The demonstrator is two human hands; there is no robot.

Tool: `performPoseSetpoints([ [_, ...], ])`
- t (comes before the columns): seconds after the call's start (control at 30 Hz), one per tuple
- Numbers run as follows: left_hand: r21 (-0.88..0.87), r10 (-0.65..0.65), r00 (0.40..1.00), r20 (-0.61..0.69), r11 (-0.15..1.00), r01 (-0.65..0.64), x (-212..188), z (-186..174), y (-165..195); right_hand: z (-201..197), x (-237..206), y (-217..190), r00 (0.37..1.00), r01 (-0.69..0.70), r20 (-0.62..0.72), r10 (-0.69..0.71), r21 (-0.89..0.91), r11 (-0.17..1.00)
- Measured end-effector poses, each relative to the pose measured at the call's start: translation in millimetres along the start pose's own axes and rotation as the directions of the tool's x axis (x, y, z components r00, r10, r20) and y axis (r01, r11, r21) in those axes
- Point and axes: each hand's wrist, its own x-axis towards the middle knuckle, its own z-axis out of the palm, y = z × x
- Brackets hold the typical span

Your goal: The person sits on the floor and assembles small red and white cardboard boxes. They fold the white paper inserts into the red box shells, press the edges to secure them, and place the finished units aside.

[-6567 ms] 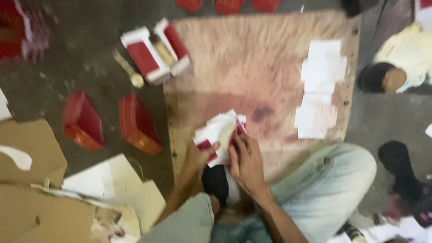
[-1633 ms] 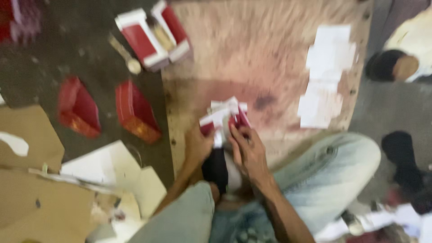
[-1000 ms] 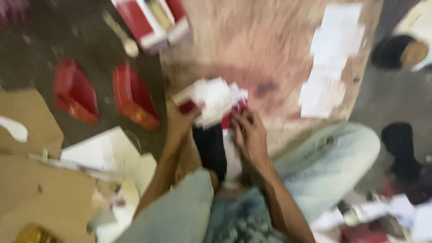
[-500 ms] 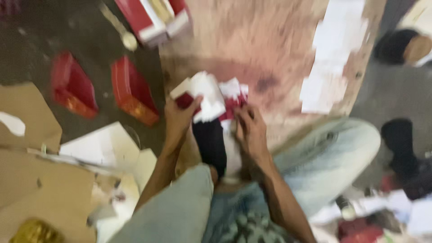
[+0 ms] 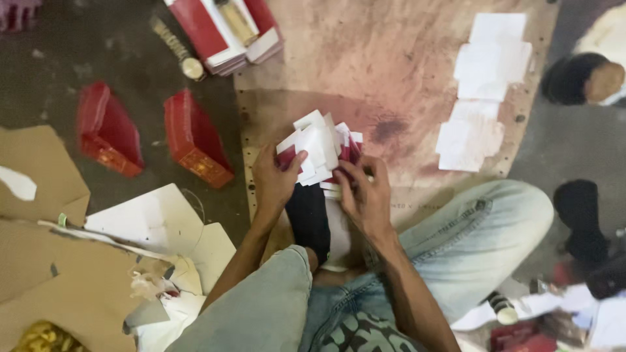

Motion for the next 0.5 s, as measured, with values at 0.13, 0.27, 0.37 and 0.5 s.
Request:
performPoseSetpoints([
  [0.13,0.093,0.194,0.977,-0.084,0.978,-0.187,1.6,0.3,1.1,1.9,-5.5,4.5,0.996,0.08,0.046,-0.076,-0.083,0.993],
  [0.27,-0.078,-0.057,0.998,0.013,0.995,0.058,2.2,0.6,1.5,5.5,-10.0,16.4,0.995,0.083,0.051,-0.081,-0.042,0.996],
  [0.37,-0.494,-0.188,0.969,0.16,0.835,0.243,2.6,0.3,1.1,2.5,-10.1,17.3,0.994,0.081,0.08,-0.075,-0.073,0.994],
  [0.5,-0.108,-0.053,0.967,0.251,0.991,0.082,0.8,0.2,0.1,-4.9,-10.9,6.2,1.0,0.008,0.022,-0.008,0.01,1.0],
])
